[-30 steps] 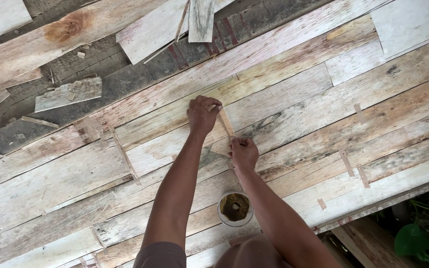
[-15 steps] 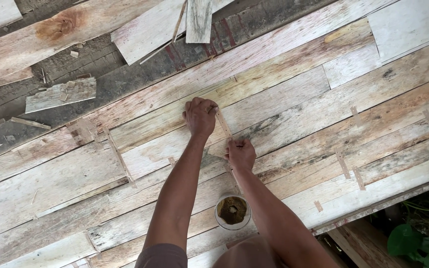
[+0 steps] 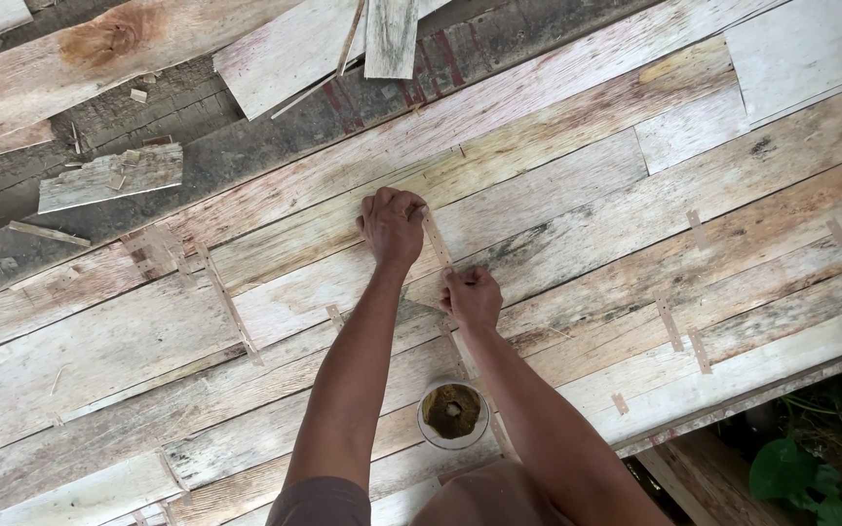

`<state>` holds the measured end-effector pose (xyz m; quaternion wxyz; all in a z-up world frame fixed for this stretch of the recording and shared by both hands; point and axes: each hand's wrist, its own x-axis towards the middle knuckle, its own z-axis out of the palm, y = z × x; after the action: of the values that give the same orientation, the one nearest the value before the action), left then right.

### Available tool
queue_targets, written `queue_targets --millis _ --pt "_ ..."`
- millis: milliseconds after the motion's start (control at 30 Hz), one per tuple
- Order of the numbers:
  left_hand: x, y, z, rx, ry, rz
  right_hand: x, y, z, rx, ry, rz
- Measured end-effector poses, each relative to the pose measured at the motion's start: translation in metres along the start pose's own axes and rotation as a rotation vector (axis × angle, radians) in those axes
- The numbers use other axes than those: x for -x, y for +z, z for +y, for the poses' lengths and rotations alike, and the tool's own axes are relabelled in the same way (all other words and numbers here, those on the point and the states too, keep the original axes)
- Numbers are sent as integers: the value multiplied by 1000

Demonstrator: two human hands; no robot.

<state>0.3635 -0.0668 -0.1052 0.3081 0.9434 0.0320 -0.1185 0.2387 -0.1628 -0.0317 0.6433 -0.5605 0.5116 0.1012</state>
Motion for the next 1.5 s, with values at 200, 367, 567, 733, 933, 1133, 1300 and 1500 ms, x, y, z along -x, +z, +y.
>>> queue_targets --millis 200,367,567,733,933,1133,1300,1500 --pt "1 -3 5 -11 -4 23 -4 -3 -2 20 -8 -46" --pt "-1 -7 11 33 -29 69 -5 -4 -3 78 -25 -48" --pt "-16 -3 4 33 -104 71 -32 -5 26 108 -38 -33" --pt "-8 9 0 -7 -97 65 -8 -13 12 -7 -42 -108" --pt "47 -26 64 -168 259 -13 18 -22 -2 -98 -112 -200" --pt "50 7 61 -418 323 -242 -18 -40 36 -67 -114 -316" --pt "42 -7 73 -477 279 -313 -24 -37 28 -81 -79 -296" --pt "41 40 24 54 337 -5 -25 -48 42 -48 -120 -333"
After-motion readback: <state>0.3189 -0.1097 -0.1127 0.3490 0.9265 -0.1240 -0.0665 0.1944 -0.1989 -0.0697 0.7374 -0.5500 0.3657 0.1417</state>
